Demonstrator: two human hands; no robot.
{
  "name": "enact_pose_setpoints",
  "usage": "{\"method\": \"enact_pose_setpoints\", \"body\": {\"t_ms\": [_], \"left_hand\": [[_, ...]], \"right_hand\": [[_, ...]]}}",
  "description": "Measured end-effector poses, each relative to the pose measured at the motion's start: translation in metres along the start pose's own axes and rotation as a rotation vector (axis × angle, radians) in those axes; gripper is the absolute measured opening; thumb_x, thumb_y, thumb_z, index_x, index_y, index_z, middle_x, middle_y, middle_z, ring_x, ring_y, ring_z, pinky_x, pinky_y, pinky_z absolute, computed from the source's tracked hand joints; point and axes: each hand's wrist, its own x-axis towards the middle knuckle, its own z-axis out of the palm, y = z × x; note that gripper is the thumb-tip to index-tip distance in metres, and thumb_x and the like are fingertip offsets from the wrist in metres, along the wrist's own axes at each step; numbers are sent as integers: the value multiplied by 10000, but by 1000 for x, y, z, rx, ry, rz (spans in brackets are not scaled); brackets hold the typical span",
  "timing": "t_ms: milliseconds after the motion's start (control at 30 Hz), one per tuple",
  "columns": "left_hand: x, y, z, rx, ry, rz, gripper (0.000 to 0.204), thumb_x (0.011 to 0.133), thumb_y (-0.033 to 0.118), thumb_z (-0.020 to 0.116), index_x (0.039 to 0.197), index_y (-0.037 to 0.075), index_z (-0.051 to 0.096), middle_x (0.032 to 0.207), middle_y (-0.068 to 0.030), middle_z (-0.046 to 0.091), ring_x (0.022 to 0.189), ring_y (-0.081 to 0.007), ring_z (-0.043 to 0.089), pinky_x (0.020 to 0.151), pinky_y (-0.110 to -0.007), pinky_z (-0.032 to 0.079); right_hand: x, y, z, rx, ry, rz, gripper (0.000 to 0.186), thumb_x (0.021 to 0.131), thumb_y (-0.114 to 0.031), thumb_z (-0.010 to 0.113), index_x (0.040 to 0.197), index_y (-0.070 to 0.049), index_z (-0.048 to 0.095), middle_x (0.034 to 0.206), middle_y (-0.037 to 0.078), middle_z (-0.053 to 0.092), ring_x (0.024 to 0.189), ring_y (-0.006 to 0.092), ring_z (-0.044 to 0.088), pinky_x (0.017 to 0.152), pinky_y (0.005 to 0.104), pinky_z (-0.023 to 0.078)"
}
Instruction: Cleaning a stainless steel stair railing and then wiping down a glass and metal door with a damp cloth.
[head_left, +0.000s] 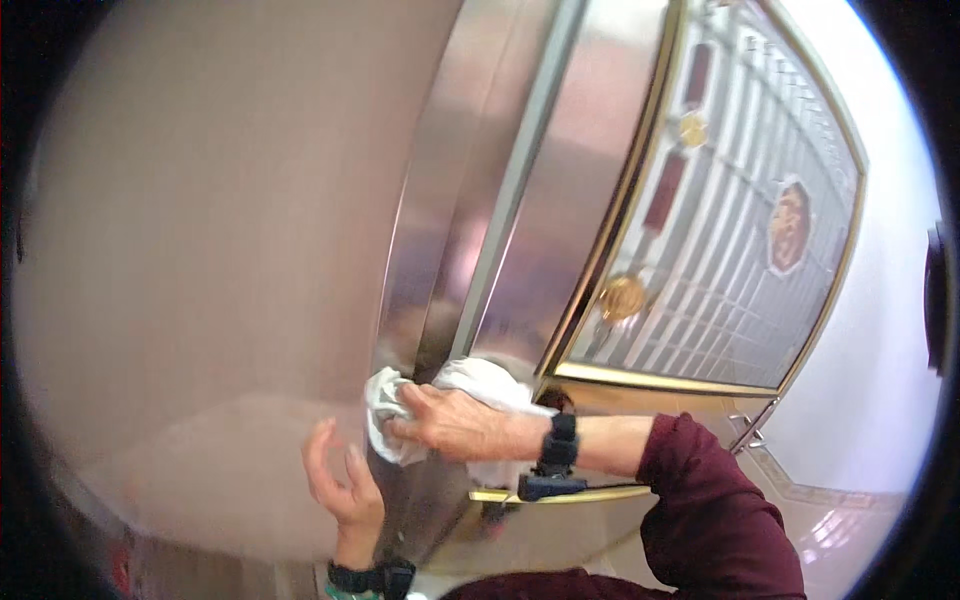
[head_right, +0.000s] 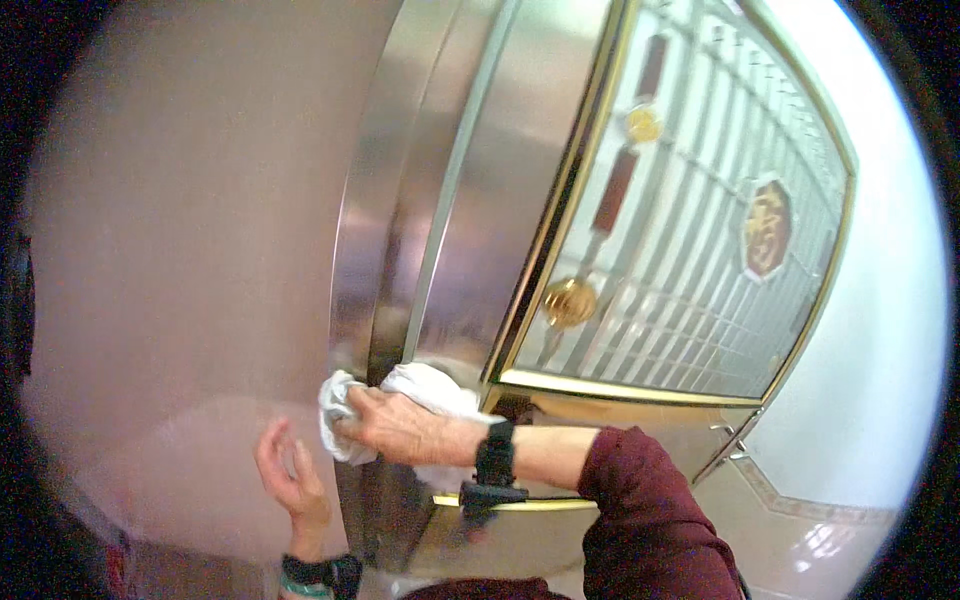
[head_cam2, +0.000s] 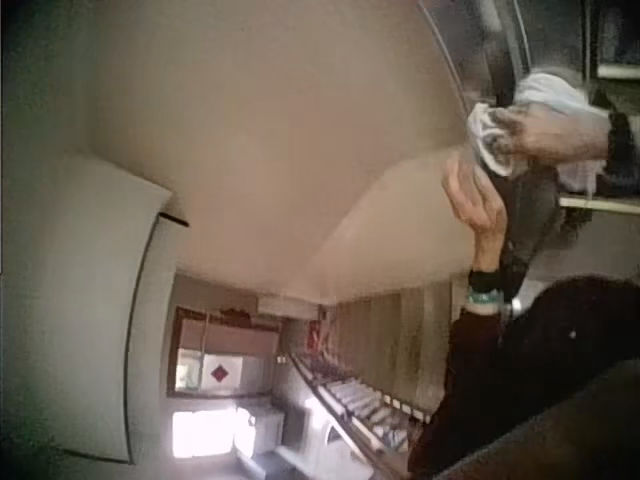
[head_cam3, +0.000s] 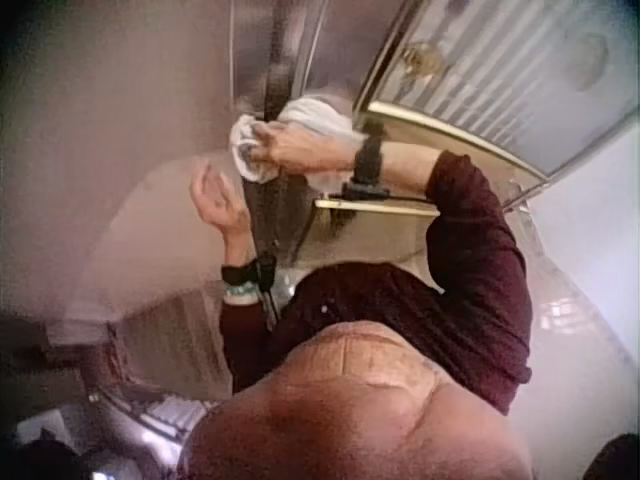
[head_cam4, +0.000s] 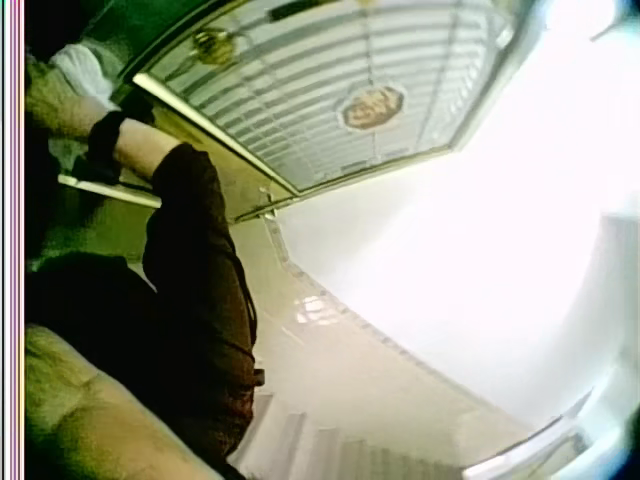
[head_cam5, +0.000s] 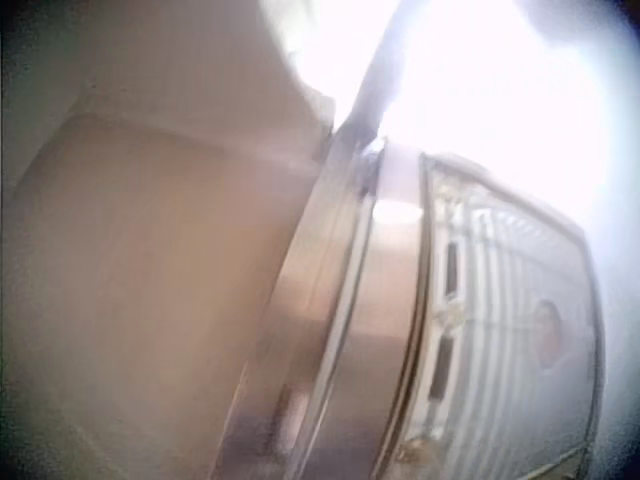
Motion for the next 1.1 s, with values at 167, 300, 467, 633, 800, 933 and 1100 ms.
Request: {"method": "enact_pose_setpoints", "body": {"t_ms": [167, 300, 467, 633, 800, 933, 1100], "left_hand": [[16, 30, 39, -335, -199, -157, 392, 783, 82, 566, 1141, -38, 458, 1072, -171, 535, 967, -279, 530, 793, -354, 448], [47, 64, 93, -376, -385, -64, 479, 749, 132, 638, 1157, -27, 443, 1083, -177, 515, 962, -287, 528, 796, -370, 448], [87, 98, 140, -168, -463, 4, 648, 680, 246, 738, 1192, 20, 412, 1085, -183, 494, 966, -291, 521, 810, -361, 437], [99, 86, 167, -119, -463, -55, 717, 738, 453, 648, 1206, -19, 380, 1028, -195, 519, 910, -315, 532, 812, -368, 429], [97, 81, 174, 7, -435, -79, 712, 777, 596, 522, 1060, -56, 482, 834, -209, 569, 793, -341, 570, 717, -392, 440], [95, 77, 184, -128, -259, 95, 687, 794, 590, 502, 999, -66, 496, 786, -191, 585, 716, -337, 568, 661, -399, 436], [92, 76, 179, -102, -241, 13, 701, 774, 592, 533, 1008, -67, 489, 768, -176, 590, 696, -287, 574, 642, -365, 442]], "right_hand": [[-11, 34, -128, -518, 798, -45, 310, 684, -125, 639, 980, -215, 650, 1190, 203, 462, 984, 298, 560, 777, 330, 495], [-26, 94, -208, -801, 806, 86, 392, 699, -114, 607, 1083, -191, 595, 1228, 186, 418, 1126, 371, 436, 920, 457, 376], [-22, 138, -291, -935, 910, 101, 471, 681, -2, 566, 1130, -138, 525, 1192, 181, 412, 1123, 347, 416, 916, 425, 372], [-41, 177, -369, -1140, 1018, 269, 498, 729, -41, 482, 1208, -174, 494, 1088, 175, 490, 1015, 358, 496, 841, 427, 432], [-211, 252, -443, -1468, 929, 851, 376, 753, -79, 521, 1127, -50, 537, 1020, 189, 551, 919, 330, 554, 851, 387, 457], [-388, 270, -438, -1120, 1174, 1211, 308, 803, -187, 444, 977, -2, 617, 946, 232, 608, 886, 323, 587, 840, 389, 434], [-335, 262, -413, -1482, 615, 1259, 247, 852, -76, 392, 1028, -33, 560, 934, 128, 561, 926, 261, 536, 908, 448, 382]]}}
